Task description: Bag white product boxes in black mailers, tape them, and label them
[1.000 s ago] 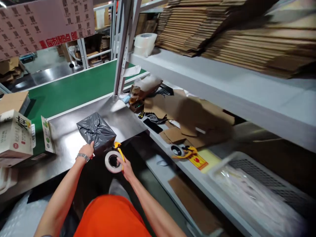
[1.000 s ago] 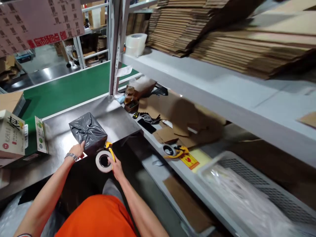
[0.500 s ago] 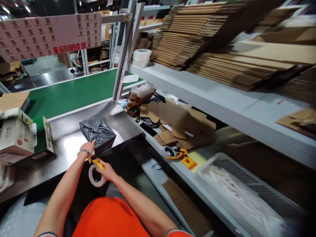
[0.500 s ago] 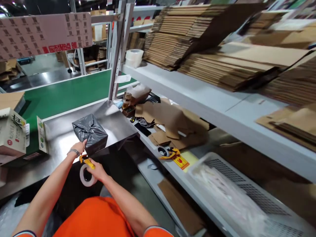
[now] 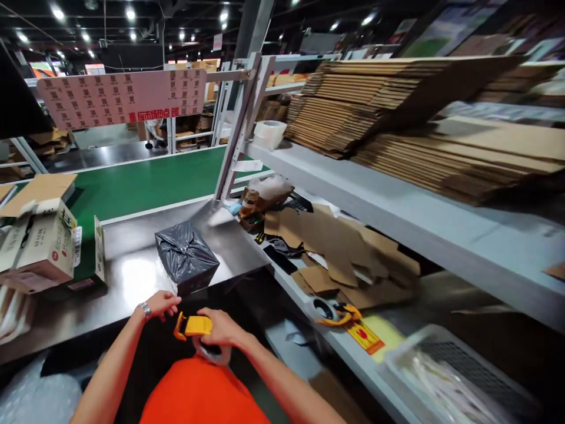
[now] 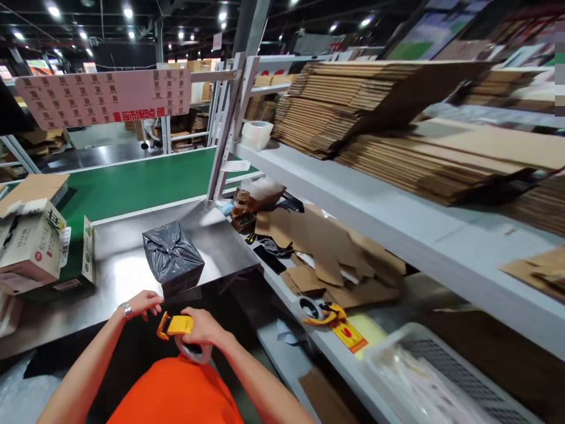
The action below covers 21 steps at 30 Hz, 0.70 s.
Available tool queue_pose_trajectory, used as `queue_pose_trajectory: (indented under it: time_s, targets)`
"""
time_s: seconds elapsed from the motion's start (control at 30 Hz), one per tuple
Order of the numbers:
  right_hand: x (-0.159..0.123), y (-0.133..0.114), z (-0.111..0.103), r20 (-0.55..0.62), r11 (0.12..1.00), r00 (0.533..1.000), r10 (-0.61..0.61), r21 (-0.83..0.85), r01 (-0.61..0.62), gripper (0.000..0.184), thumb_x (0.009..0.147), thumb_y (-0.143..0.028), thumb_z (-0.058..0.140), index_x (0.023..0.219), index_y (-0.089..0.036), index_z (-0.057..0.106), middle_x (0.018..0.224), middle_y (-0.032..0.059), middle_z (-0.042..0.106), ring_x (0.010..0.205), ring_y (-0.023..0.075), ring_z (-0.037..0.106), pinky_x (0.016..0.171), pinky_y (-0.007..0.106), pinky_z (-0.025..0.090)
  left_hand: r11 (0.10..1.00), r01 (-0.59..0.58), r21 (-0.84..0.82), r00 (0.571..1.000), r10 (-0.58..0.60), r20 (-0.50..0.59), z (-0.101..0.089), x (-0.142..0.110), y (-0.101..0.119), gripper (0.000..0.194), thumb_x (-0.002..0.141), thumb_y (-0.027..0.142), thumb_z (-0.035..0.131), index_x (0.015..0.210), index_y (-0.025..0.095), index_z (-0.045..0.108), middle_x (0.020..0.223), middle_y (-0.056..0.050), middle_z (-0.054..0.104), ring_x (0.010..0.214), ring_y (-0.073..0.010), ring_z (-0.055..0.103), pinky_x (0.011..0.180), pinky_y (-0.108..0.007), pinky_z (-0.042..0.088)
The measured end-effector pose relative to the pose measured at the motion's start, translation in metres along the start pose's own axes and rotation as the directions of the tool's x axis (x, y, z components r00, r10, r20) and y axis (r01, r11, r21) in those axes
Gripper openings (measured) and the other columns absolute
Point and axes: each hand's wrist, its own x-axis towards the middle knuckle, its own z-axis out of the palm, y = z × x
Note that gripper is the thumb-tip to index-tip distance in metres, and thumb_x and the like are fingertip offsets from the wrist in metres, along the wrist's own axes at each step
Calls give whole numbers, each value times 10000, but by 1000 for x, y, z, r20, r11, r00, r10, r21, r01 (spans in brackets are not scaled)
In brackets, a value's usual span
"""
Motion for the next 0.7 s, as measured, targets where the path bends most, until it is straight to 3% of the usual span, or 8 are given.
queue_pose_trajectory:
  time_s: [0.1, 0.17, 0.3, 0.37, 0.4, 0.47, 0.57, 0.7]
  targets:
    - [-28, 20, -70, -145, 992, 985, 99, -63, -109, 456, 582, -309, 869, 1034, -262, 822, 893, 41, 851, 798, 271, 767, 712, 322, 497, 999, -37, -20, 990, 34, -137, 6, 12, -3, 154, 779, 251, 778, 924, 203, 791, 1169, -126, 869, 1122, -287, 802, 896, -372, 661]
    - [-42, 24, -119, -246, 990, 963, 111, -55, -128, 437, 607, -307, 853, 1036, -270, 780, 856, 19, 831, 765, 254, 757, 687, 320, 493, 999, -26, -18, 960, 20, -279, 1, 25, 2, 140, 774, 112, 680, 832, 212, 760, 1117, -114, 865, 1180, -286, 785, 1077, -405, 618]
    - [-53, 19, -197, -393, 999, 919, -26, 25, 39, 456, 652, -310, 849, 1099, -280, 768, 953, 35, 838, 818, 263, 786, 723, 359, 603, 998, 37, -45, 804, -57, -592, -8, 38, 29, 309, 919, 143, 486, 1052, 179, 763, 1236, -165, 825, 1256, -327, 742, 1181, -476, 561]
    - [-48, 13, -219, -427, 985, 895, -127, 56, 166, 493, 681, -321, 862, 1168, -276, 794, 1052, 68, 851, 905, 281, 811, 790, 389, 657, 991, -63, -117, 737, -33, -675, 2, 37, 51, 410, 1007, 269, 435, 1284, 169, 721, 1367, -169, 782, 1285, -305, 730, 1143, -438, 585]
    - [-42, 10, -226, -436, 974, 884, -171, 59, 217, 521, 691, -325, 867, 1205, -269, 806, 1093, 83, 855, 944, 289, 817, 824, 402, 672, 973, -150, -172, 737, -6, -676, 12, 35, 64, 457, 1031, 361, 445, 1363, 172, 695, 1380, -165, 776, 1256, -295, 742, 1091, -418, 609]
    - [-25, 4, -234, -421, 952, 869, -261, 38, 304, 571, 696, -319, 872, 1261, -249, 827, 1144, 103, 860, 996, 301, 820, 883, 417, 681, 887, -315, -338, 811, 66, -582, 35, 32, 92, 574, 1009, 574, 549, 1393, 179, 710, 1311, -161, 804, 1157, -299, 777, 958, -401, 646]
    - [8, -4, -240, -321, 904, 851, -417, -51, 424, 602, 728, -289, 859, 1328, -242, 847, 1140, 110, 866, 991, 302, 817, 893, 413, 663, 678, -335, -654, 933, 142, -330, 65, 35, 127, 695, 865, 776, 742, 1180, 162, 828, 1115, -165, 855, 1038, -329, 808, 879, -427, 656]
    - [49, -5, -251, -170, 862, 845, -507, -106, 496, 658, 788, -261, 822, 1445, -297, 807, 1154, 113, 851, 980, 288, 792, 878, 390, 627, 415, -311, -855, 933, -37, -357, 76, 46, 142, 575, 722, 688, 944, 932, 163, 839, 891, -102, 850, 823, -257, 805, 760, -358, 649]
